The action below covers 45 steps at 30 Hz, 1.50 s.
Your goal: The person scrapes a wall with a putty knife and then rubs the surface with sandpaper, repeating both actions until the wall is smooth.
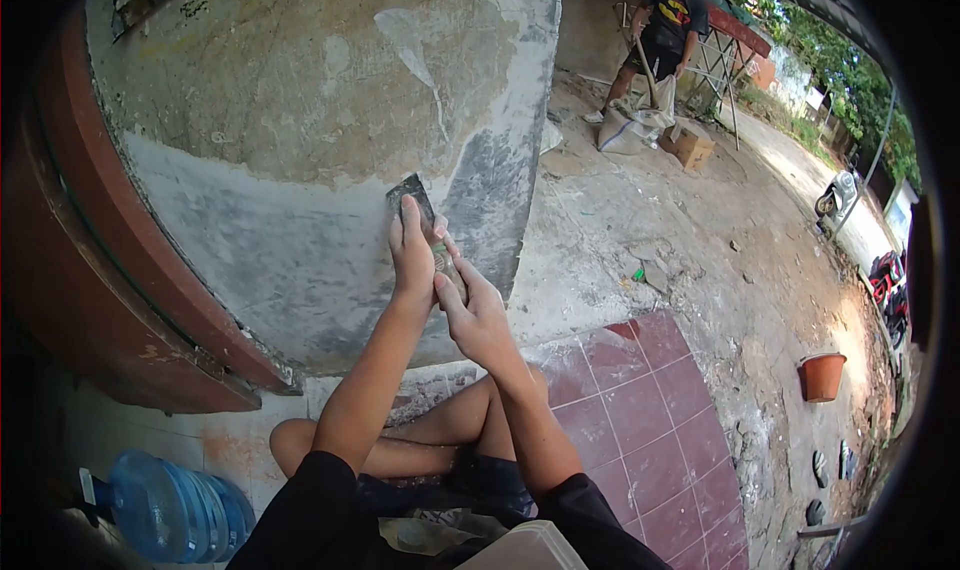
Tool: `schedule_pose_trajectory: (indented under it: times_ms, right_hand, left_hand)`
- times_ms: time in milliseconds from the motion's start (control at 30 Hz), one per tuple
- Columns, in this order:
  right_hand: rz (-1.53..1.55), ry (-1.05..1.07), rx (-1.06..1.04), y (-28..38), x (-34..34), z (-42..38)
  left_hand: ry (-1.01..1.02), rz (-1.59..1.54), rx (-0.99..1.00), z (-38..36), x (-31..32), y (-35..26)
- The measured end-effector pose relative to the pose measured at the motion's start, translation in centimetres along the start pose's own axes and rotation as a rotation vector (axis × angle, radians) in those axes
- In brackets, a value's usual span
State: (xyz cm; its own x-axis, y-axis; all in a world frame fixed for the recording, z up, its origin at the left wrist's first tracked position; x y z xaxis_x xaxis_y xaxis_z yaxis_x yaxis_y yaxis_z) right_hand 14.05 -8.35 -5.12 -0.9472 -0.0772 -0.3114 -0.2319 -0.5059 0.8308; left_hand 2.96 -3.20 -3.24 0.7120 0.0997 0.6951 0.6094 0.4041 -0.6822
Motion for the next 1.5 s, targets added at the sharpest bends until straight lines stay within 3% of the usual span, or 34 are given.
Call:
schedule_pose_trajectory:
  times_ms: [133,200,333,467,633,867,1133,1233,1400,1467,1500]
  right_hand:
    - [0.213,-0.008,0.114,-0.6,2.8,-1.2]
    - [0.222,0.004,0.144,-0.5,3.3,-1.6]
    - [0.162,0.037,0.202,0.0,2.7,-1.5]
    - [0.127,0.062,0.149,0.8,1.1,-0.5]
    - [0.035,-0.025,-0.063,0.0,0.6,0.2]
    - [0.265,-0.018,0.117,1.0,3.9,-1.2]
    - [0.241,0.079,0.119,-0.7,1.3,-0.5]
    - [0.297,0.111,0.152,-1.0,1.6,-1.0]
    - [0.257,0.079,0.109,-5.7,2.1,-4.8]
    - [0.345,0.212,0.329,-7.1,1.6,-7.0]
    - [0.299,0.235,0.33,-8.8,1.7,-8.2]
  left_hand:
    - [-0.002,0.146,-0.025,-0.1,-1.1,-1.3]
    - [0.106,0.184,-0.026,0.1,-1.6,-1.6]
    - [0.088,0.161,-0.027,0.1,-1.6,-1.4]
    - [0.039,0.127,0.006,0.4,-0.9,-0.9]
    - [-0.032,0.046,0.031,-0.1,0.2,-0.8]
    - [0.109,0.168,-0.084,0.3,-1.1,-3.1]
    - [0.054,0.102,0.01,0.0,-0.6,-1.2]
    - [0.108,-0.009,-0.07,-0.4,-1.7,-1.0]
    - [0.276,0.334,-0.275,-2.6,-7.4,-0.4]
    - [0.324,0.476,-0.409,-4.5,-11.9,0.0]
    - [0.353,0.52,-0.518,-5.5,-14.8,0.6]
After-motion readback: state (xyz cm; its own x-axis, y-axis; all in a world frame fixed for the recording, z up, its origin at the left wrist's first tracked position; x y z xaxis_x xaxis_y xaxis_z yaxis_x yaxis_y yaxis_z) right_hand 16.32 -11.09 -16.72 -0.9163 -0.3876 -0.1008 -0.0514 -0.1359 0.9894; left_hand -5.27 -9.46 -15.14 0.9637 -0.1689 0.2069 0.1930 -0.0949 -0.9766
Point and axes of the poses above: each hand's wrist, its own z-axis towards the middle knuckle, its own x-axis out of the palm, y = z × x, the point moved 3 cm from there along z, towards the middle knuckle, and after that the axes turned 11 degrees about -z, right-handed, at the moved point
